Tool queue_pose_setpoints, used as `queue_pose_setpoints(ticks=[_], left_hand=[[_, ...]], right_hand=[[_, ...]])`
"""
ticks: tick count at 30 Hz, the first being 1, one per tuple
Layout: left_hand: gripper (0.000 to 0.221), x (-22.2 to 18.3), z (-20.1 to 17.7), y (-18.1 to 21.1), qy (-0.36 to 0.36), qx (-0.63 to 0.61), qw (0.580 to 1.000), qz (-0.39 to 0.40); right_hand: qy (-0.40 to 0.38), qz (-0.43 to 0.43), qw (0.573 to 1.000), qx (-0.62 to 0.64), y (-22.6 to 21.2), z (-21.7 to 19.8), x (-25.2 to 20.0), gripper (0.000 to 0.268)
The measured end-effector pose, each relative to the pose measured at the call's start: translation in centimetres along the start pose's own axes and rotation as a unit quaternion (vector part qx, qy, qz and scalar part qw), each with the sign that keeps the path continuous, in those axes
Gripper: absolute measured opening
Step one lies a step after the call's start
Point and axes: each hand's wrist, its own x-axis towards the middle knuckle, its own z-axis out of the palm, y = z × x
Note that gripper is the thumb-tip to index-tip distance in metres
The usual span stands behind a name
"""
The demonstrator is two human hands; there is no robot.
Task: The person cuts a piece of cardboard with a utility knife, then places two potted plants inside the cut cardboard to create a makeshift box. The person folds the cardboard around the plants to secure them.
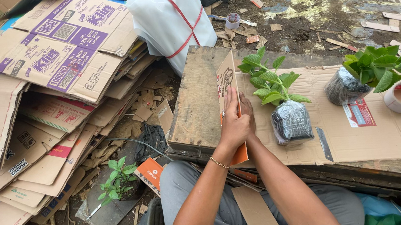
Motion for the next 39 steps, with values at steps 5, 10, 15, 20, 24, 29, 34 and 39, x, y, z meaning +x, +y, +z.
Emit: queue_pose_setpoints(ticks=[5,10,15,20,24,29,34,39], left_hand=[[0.085,0.1,-1.0,-0.8,-0.003,-0.070,0.997,0.016],[0.086,0.1,-6.8,-1.3,-0.016,-0.183,0.982,-0.038],[0.067,-2.7,-14.1,-0.6,0.006,0.092,0.990,-0.107],[0.071,-7.3,-14.9,-0.2,0.090,0.342,0.929,-0.110],[0.056,-11.6,-14.2,-1.8,0.147,0.298,0.925,-0.187],[0.047,-14.3,-13.2,-5.3,0.144,0.124,0.950,-0.246],[0.041,-14.7,-12.9,-6.7,0.084,-0.083,0.962,-0.246],[0.040,-14.2,-13.8,-5.6,0.084,-0.041,0.966,-0.240]], right_hand=[[-0.057,-0.015,0.997,-0.059,-3.0,-3.0,1.4,0.039],[-0.062,0.117,0.988,0.077,-7.9,-7.8,0.8,0.029],[-0.113,-0.028,0.993,0.002,-12.3,-13.5,-3.7,0.036],[-0.121,-0.052,0.991,0.032,-14.6,-19.5,-10.9,0.031],[0.034,0.210,0.976,0.054,-12.7,-24.2,-15.2,0.019],[0.160,0.229,0.954,-0.106,-5.9,-28.3,-15.8,0.023],[0.108,0.212,0.951,-0.196,-3.6,-28.0,-15.8,0.028],[0.144,0.331,0.928,-0.094,-3.4,-27.3,-14.7,0.032]])
